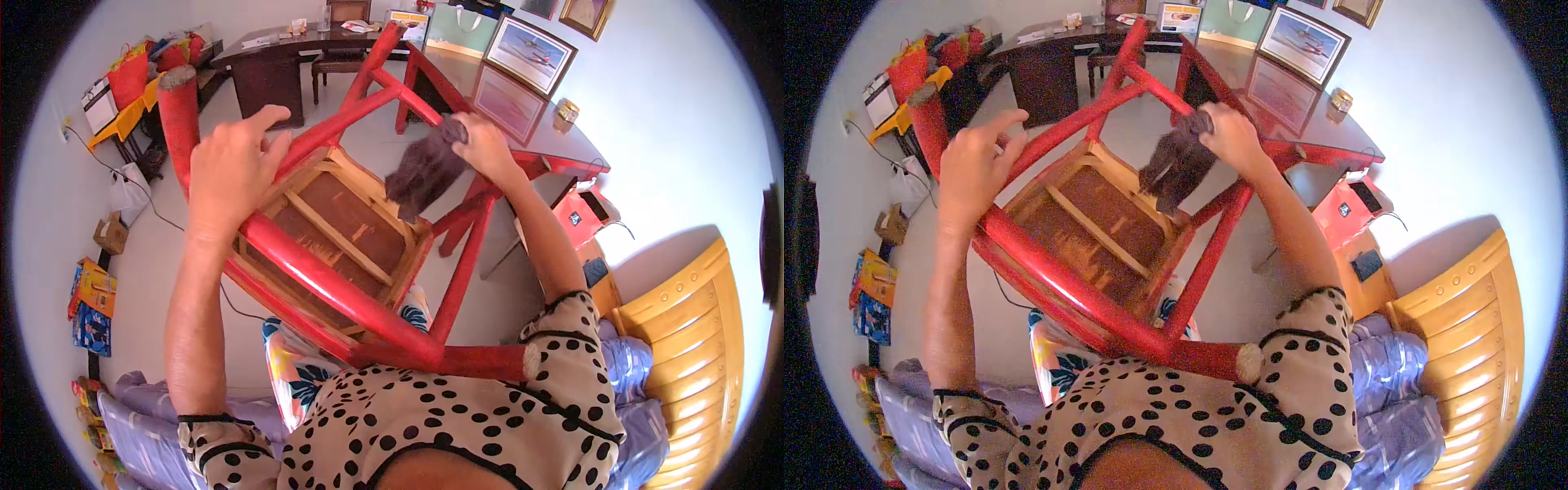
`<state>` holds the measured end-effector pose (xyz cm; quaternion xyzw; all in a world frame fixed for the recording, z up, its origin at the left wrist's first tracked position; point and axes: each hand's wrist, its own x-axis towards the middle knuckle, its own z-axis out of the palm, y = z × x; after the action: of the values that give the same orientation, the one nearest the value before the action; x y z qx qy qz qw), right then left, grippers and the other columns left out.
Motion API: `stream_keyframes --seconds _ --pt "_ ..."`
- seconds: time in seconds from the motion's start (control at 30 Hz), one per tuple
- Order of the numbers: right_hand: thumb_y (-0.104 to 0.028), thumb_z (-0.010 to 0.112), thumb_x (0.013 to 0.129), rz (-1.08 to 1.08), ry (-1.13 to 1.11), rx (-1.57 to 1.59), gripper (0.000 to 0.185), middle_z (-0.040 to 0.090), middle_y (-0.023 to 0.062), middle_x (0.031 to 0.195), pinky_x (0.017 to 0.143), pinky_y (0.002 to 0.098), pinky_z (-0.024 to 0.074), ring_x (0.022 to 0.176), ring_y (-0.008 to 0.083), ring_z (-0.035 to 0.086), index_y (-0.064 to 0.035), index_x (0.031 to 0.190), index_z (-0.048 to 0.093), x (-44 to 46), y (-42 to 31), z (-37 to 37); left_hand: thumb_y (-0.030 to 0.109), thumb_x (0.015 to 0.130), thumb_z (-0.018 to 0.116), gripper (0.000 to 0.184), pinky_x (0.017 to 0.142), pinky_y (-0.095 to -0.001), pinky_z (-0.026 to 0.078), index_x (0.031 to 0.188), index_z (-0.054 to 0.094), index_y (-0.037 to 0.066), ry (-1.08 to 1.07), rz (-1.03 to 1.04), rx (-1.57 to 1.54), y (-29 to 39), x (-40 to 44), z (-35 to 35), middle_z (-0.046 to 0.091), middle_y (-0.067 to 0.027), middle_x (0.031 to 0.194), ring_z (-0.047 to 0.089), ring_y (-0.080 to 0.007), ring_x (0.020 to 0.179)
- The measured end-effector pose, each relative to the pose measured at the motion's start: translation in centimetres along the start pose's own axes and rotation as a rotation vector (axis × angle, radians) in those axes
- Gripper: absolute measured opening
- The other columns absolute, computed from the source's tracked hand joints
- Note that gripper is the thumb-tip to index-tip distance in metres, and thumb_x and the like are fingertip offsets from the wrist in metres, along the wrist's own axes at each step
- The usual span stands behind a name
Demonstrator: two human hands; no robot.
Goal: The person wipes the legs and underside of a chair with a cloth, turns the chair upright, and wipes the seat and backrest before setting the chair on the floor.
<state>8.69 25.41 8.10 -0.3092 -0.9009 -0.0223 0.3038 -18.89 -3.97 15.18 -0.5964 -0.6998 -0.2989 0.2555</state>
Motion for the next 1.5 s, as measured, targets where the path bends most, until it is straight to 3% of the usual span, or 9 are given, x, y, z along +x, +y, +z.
stream_keyframes --seconds 0.13,0.33,0.43,0.67,0.8,0.9,1.1,1.4,1.5 --pt "-0.016 0.071 0.074 0.168 -0.162 -0.222 0.045 0.063 0.0179 0.105 0.084 0.0486 0.0517 0.096 0.0404 0.064 -0.0115 0.117 0.06 -7.3 -0.6 -2.2 0.027 0.088 0.067 0.024 0.064 -0.0437 0.053 0.11 0.07 0.017 0.001 -0.007 -0.037 -0.8 0.1 0.1 0.07 -0.0129 0.076 0.068 -0.0327 0.072" --pt "-0.013 0.071 0.072 0.087 0.031 -0.034 0.043 0.066 0.02 0.094 0.075 0.0457 0.0536 0.081 0.0378 0.067 -0.0035 0.113 0.061 -11.8 0.9 -2.4 0.025 0.09 0.066 0.026 0.067 -0.0414 0.054 0.113 0.069 0.014 -0.005 0.002 -0.052 -0.7 0.0 -0.1 0.07 -0.0164 0.079 0.069 -0.0318 0.073" --pt "-0.013 0.07 0.072 0.343 -0.052 0.279 0.039 0.069 0.019 0.085 0.071 0.0395 0.0538 0.074 0.0309 0.068 0.0011 0.108 0.063 -11.9 -0.1 -2.7 0.027 0.09 0.066 0.026 0.066 -0.0404 0.054 0.113 0.069 0.013 -0.013 0.023 -0.088 -0.5 0.0 -0.2 0.07 -0.0155 0.079 0.069 -0.031 0.072" --pt "-0.011 0.069 0.071 0.26 -0.011 0.465 0.036 0.069 0.0168 0.083 0.073 0.0348 0.0535 0.076 0.0245 0.07 -0.0023 0.106 0.065 -15.8 -6.0 -0.7 0.028 0.09 0.066 0.027 0.065 -0.039 0.053 0.112 0.069 0.012 0.001 0.056 -0.072 -0.5 -0.3 -0.1 0.07 -0.0134 0.079 0.069 -0.0302 0.071" --pt "-0.009 0.07 0.069 0.206 -0.052 0.306 0.041 0.069 0.0147 0.087 0.077 0.0332 0.0542 0.08 0.0235 0.071 -0.0064 0.109 0.067 -15.9 -9.1 -1.9 0.029 0.09 0.066 0.027 0.065 -0.0395 0.053 0.111 0.069 0.012 0.005 0.061 -0.066 -0.4 -0.4 0.2 0.069 -0.0137 0.078 0.068 -0.0298 0.072" --pt "-0.002 0.067 0.069 0.191 -0.156 0.453 0.04 0.07 0.0056 0.085 0.077 0.0276 0.0522 0.079 0.0125 0.066 -0.001 0.11 0.065 -15.3 -9.8 -2.4 0.03 0.091 0.066 0.027 0.066 -0.0401 0.053 0.111 0.07 0.013 0.016 0.073 -0.062 -1.0 -0.3 0.5 0.07 -0.0143 0.078 0.069 -0.0297 0.072" --pt "0.004 0.066 0.068 0.289 -0.24 0.99 0.043 0.07 0.0051 0.097 0.083 0.0285 0.0518 0.088 0.014 0.067 0.0055 0.111 0.063 -10.3 -12.7 -2.6 0.031 0.091 0.065 0.026 0.066 -0.0413 0.054 0.111 0.07 0.015 0.031 0.074 -0.083 -1.8 -0.2 0.5 0.07 -0.0149 0.079 0.069 -0.031 0.072" --pt "0.001 0.068 0.075 -0.286 -0.226 1.294 0.042 0.07 0.0057 0.102 0.085 0.028 0.0516 0.093 0.0109 0.065 -0.0003 0.116 0.062 -2.9 -25.2 -2.0 0.038 0.09 0.065 0.032 0.066 -0.0435 0.053 0.109 0.071 0.013 0.026 0.06 -0.064 -2.3 0.0 0.5 0.07 -0.0151 0.08 0.069 -0.0327 0.075" --pt "-0.002 0.07 0.074 -0.321 -0.245 1.32 0.04 0.07 0.0062 0.099 0.084 0.0286 0.0515 0.092 0.0116 0.065 -0.0001 0.113 0.063 -2.7 -26.0 -0.6 0.029 0.085 0.068 0.028 0.07 -0.0427 0.054 0.101 0.071 0.006 -0.032 -0.049 -0.078 -1.5 0.1 -1.3 0.07 -0.0169 0.081 0.069 -0.0333 0.077"
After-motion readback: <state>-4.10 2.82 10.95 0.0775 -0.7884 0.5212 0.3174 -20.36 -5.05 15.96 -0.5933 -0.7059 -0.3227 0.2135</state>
